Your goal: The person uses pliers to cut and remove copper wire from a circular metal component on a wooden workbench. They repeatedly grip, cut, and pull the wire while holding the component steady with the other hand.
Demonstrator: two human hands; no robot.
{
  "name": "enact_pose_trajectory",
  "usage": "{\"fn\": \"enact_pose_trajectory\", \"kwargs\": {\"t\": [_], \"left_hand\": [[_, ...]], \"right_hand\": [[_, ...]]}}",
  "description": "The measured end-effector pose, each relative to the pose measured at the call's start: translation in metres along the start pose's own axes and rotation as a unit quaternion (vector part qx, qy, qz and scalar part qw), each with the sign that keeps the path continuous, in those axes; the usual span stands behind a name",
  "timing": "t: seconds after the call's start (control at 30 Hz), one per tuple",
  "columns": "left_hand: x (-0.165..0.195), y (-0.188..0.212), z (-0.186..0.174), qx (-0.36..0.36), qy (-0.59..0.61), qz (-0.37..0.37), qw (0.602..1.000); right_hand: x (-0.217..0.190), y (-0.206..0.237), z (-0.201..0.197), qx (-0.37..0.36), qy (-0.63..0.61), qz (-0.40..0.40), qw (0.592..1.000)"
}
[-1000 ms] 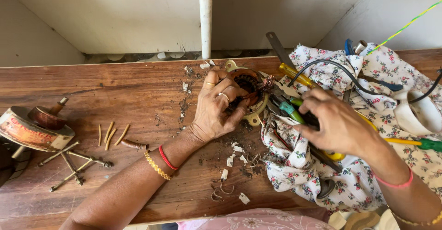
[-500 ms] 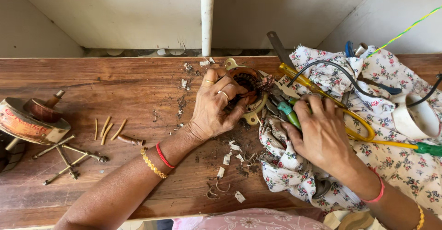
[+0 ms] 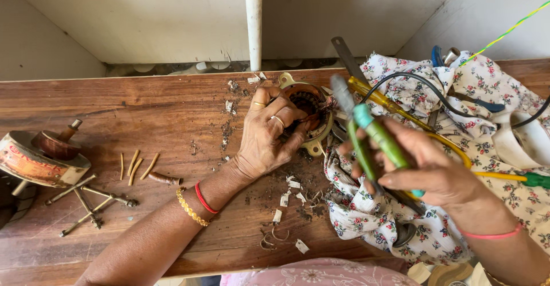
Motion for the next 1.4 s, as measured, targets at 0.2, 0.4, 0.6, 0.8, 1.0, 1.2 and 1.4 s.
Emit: {"fn": "enact_pose_trajectory", "kwargs": {"t": [0.2,0.4,0.6,0.8,1.0,1.2,1.4], "left_hand": [[-0.001,-0.001,-0.002,-0.004,0.012,0.013,1.000],[-0.002,-0.001,0.000,-0.006,-0.010,0.008,1.000],[-0.003,0.000,0.001,-0.006,0.013,-0.023,1.000],[-0.001,-0.001,0.001,0.003,0.009,-0.024,1.000],[-0.001,-0.001,0.002,-0.001,0.014,-0.032,0.999],[-0.002,0.000,0.002,-0.016,0.015,-0.038,0.999],[-0.002,0.000,0.003,-0.012,0.003,-0.032,0.999]], "right_hand": [[0.025,0.010,-0.007,0.059,0.027,0.100,0.993],[0.035,0.014,-0.012,0.050,0.051,0.127,0.989],[0.033,0.021,-0.029,0.076,0.119,0.184,0.973],[0.031,0.019,-0.029,0.057,0.128,0.192,0.971],[0.021,0.015,-0.021,0.046,0.127,0.202,0.970],[0.016,0.013,-0.017,0.045,0.141,0.218,0.965],[0.015,0.009,-0.014,0.036,0.143,0.245,0.958]]}}
Point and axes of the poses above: each hand's wrist, its own y-axis away from the middle knuckle, its own z-axis out of the palm, x = y × z, the point moved 4 cm from there along -y, towards the middle knuckle, and after that the axes turned 2 degrees about -y, right-handed, at the moved point
